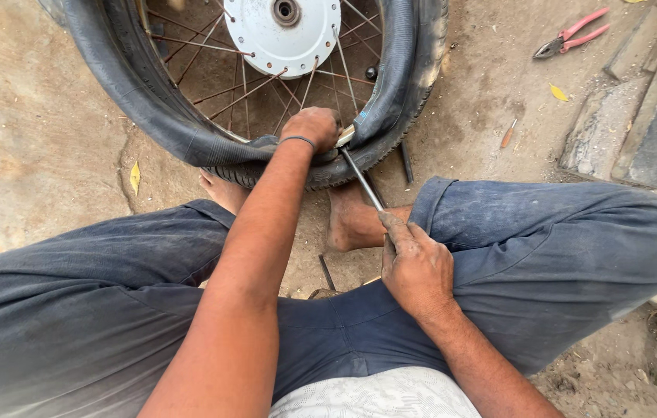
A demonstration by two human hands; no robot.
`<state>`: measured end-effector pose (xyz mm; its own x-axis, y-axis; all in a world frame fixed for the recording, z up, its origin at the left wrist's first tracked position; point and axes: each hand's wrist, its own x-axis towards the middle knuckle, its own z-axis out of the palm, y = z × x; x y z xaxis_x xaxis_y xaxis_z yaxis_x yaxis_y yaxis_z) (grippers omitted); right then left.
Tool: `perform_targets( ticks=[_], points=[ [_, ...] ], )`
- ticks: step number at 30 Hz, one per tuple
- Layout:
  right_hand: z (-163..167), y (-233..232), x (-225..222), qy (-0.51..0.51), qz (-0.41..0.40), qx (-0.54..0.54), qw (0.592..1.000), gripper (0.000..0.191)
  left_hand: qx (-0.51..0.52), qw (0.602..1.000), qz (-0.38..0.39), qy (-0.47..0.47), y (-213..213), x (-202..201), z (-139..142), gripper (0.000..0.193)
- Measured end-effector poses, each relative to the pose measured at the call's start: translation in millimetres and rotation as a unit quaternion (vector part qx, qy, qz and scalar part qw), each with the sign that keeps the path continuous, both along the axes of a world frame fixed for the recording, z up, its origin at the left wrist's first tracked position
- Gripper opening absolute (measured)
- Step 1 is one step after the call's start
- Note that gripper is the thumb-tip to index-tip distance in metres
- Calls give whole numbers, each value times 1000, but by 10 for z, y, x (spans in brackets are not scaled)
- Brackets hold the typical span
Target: The person sits on the ground with a motorcycle wheel and pries the tire off the rim. They use a pry bar and hammer to work the tire bead loose around the rim, then pull the inner tube out from inside the tire and continue separating the tire from the wheel.
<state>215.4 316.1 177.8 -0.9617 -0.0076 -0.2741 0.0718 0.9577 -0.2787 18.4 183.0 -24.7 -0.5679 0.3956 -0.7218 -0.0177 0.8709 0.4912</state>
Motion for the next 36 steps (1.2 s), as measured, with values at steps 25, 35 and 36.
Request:
perform_targets(
  ticks=[25, 35, 36],
  points=[
    [76, -64, -125, 23, -43, -37, 998, 33, 34, 998, 24, -43, -30, -94, -198, 45],
    [-14, 7, -173, 35, -41, -33, 998, 30, 15, 999, 45, 11, 7, -143, -385, 45],
    [-8, 8, -190, 15, -56, -37, 998, 27, 4, 998, 57, 20, 7, -150, -356, 41]
  ],
)
